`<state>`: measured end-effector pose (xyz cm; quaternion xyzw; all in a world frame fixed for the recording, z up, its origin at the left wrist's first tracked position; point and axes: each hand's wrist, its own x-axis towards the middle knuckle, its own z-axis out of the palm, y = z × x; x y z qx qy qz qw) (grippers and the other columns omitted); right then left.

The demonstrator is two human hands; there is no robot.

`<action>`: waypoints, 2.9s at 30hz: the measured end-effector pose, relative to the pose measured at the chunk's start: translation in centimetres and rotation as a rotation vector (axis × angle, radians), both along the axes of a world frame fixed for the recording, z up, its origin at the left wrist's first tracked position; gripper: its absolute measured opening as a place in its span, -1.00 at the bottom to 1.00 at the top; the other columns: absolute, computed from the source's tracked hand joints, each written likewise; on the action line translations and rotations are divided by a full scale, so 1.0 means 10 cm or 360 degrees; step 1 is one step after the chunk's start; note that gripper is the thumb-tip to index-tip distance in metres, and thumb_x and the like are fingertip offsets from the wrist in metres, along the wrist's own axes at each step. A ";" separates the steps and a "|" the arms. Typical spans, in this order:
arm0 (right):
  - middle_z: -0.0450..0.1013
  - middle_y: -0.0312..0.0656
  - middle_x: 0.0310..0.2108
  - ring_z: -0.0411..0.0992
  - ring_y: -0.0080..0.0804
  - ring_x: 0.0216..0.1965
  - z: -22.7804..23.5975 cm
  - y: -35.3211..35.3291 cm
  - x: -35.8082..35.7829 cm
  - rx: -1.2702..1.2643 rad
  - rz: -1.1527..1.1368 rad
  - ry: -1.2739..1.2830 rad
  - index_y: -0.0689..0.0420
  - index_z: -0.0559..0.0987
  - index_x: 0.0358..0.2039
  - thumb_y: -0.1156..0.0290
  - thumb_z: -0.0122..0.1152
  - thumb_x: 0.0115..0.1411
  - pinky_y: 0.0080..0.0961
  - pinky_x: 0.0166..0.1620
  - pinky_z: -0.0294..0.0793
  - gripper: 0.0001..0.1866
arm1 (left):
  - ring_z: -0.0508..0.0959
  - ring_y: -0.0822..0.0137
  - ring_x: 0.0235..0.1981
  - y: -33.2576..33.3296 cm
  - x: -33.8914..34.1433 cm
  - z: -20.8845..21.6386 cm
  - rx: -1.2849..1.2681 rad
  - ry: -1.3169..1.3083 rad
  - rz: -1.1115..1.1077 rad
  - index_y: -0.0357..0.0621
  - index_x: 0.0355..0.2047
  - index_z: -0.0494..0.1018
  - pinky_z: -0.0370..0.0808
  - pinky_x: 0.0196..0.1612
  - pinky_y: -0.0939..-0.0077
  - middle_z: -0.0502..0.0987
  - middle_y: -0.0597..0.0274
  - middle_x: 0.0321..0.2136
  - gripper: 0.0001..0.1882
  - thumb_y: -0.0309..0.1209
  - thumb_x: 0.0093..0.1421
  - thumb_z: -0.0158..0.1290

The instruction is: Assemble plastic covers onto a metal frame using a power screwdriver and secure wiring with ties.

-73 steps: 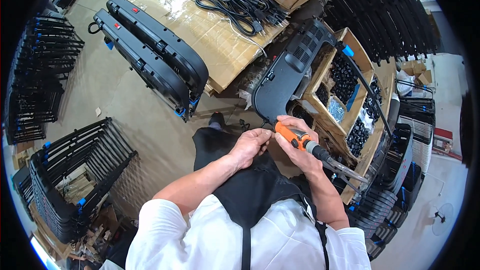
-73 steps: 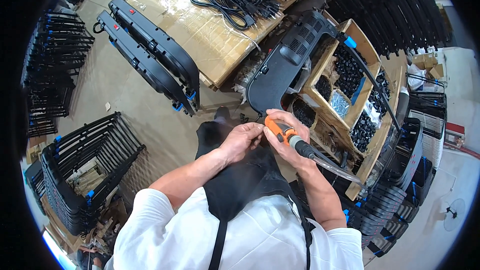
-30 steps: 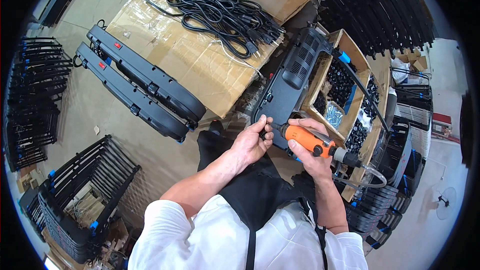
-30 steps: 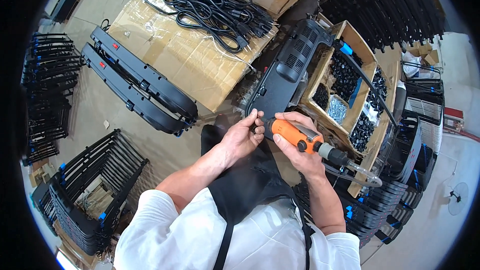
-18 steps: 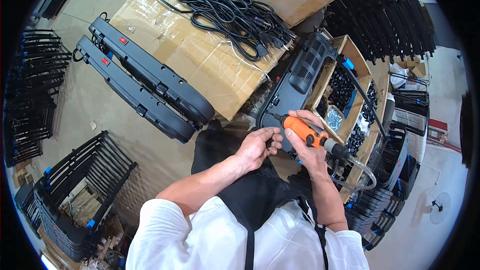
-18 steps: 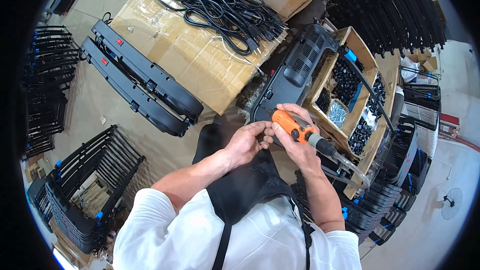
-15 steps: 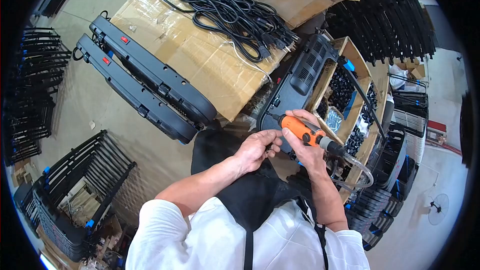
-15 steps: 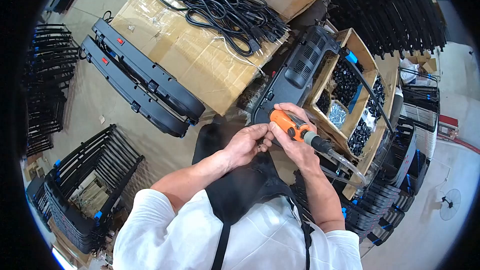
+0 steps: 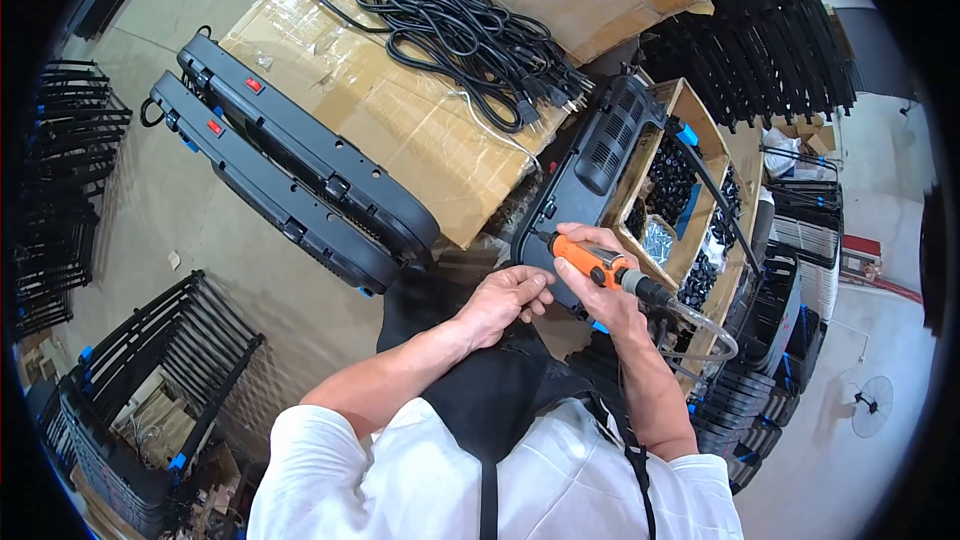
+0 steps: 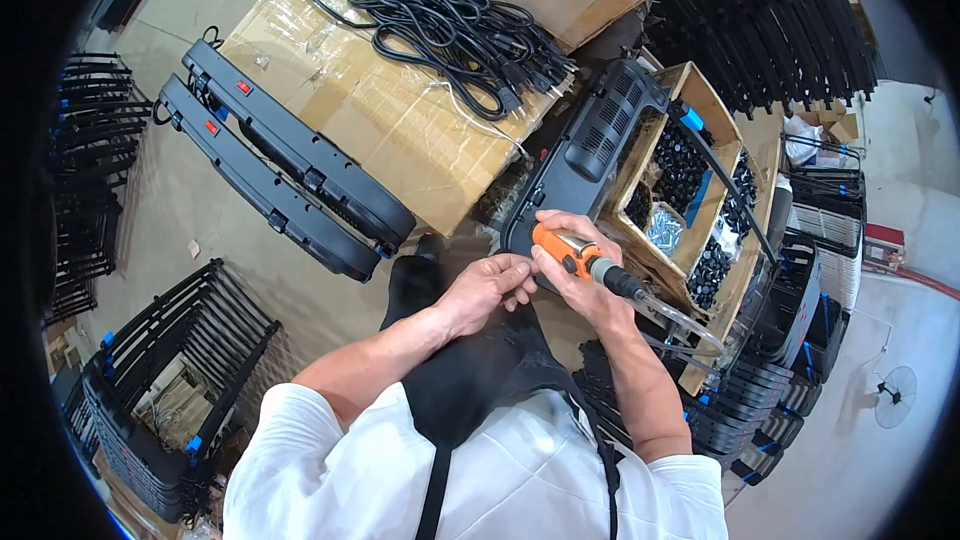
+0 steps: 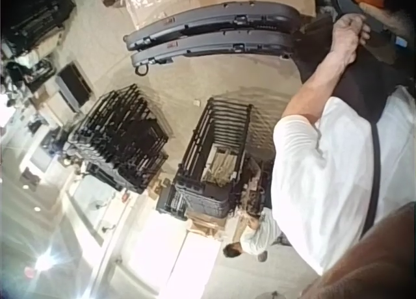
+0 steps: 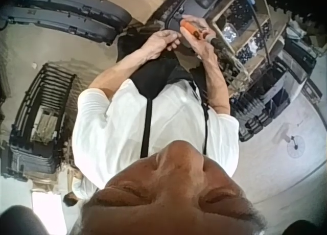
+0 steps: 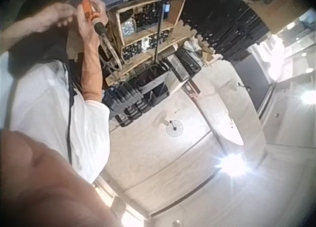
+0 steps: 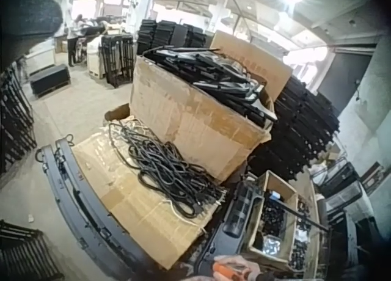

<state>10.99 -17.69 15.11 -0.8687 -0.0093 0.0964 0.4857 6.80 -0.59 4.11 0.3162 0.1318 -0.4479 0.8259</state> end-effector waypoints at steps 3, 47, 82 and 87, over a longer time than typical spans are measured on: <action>0.61 -0.13 0.07 0.59 -0.36 -0.03 -0.04 -0.03 0.00 0.0048 -0.0012 0.0000 0.11 0.60 0.01 0.43 0.44 0.21 -0.35 0.10 0.57 -0.65 | 0.58 0.49 -0.27 -0.01 0.02 0.11 -0.0033 0.0102 0.0014 -0.18 0.01 0.53 0.52 -0.21 0.55 0.66 0.26 -0.21 -0.74 -0.28 0.56 -0.03; 0.60 -0.10 0.03 0.56 -0.40 0.06 0.35 -3.08 2.34 0.0487 -0.0559 -0.0278 0.21 0.51 0.15 0.56 0.47 0.16 -0.39 0.18 0.58 -0.46 | 0.55 0.33 -0.31 -3.32 2.70 0.24 -0.0104 0.0525 0.0464 -0.14 -0.02 0.46 0.55 -0.16 0.42 0.57 0.26 -0.25 -0.64 -0.15 0.61 -0.20; 0.61 -0.12 0.03 0.56 -0.39 0.09 0.26 -2.90 2.53 0.0349 -0.0293 -0.0203 0.20 0.53 0.14 0.45 0.50 0.15 -0.36 0.22 0.54 -0.45 | 0.48 0.47 -0.46 -3.32 2.85 -0.08 -0.0180 0.0707 0.0758 -0.06 -0.19 0.53 0.43 -0.40 0.59 0.51 0.46 -0.46 -0.70 -0.10 0.49 0.08; 0.62 -0.04 0.05 0.57 -0.33 0.09 0.40 -2.87 2.46 0.0326 -0.0170 -0.0228 0.23 0.49 0.18 0.52 0.49 0.15 -0.27 0.24 0.54 -0.41 | 0.48 0.50 -0.43 -3.28 2.99 -0.12 -0.0648 0.0874 0.0837 -0.03 -0.11 0.54 0.48 -0.39 0.63 0.51 0.46 -0.43 -0.73 -0.12 0.53 0.02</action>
